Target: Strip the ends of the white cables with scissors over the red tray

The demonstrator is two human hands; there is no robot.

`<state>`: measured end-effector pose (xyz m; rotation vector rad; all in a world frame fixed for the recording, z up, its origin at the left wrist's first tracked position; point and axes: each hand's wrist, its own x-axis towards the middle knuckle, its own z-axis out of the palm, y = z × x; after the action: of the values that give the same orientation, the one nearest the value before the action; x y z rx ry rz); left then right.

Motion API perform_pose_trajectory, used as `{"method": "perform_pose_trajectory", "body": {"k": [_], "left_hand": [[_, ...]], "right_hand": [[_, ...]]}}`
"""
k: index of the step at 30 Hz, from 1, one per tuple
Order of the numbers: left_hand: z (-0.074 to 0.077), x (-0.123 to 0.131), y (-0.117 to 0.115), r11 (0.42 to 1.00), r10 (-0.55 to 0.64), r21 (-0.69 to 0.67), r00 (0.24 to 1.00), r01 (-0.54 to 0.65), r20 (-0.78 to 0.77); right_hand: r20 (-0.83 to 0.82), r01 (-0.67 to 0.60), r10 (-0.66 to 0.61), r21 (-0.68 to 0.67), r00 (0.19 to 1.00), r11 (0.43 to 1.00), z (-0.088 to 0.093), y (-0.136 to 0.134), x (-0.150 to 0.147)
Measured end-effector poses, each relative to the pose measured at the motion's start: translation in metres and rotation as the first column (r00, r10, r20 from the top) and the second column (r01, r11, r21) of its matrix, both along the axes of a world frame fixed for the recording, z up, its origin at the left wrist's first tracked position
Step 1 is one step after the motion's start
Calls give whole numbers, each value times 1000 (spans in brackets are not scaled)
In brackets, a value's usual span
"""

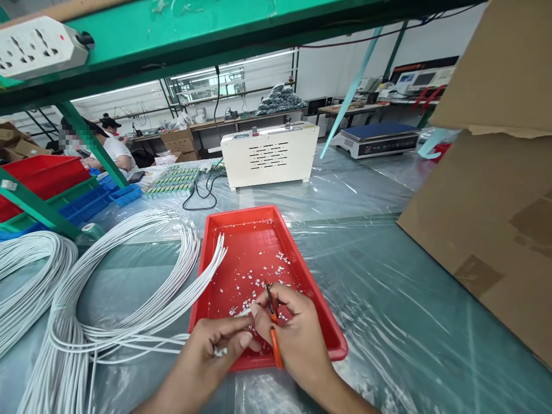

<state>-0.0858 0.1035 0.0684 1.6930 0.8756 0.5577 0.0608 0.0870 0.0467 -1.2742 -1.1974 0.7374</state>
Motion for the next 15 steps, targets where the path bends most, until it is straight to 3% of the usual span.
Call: {"method": "perform_pose_trajectory", "body": {"k": [7, 11, 15], "left_hand": [[5, 4, 4, 984, 163, -106, 962, -143, 219], [4, 4, 9, 965, 237, -168, 940, -199, 244], [0, 5, 11, 921, 321, -317, 901, -226, 292]], "right_hand": [[-87, -102, 95, -80, 992, 992, -2, -5, -5], [-193, -80, 58, -109, 980, 991, -4, -6, -13], [-246, -51, 21, -117, 969, 992, -5, -7, -20]]}}
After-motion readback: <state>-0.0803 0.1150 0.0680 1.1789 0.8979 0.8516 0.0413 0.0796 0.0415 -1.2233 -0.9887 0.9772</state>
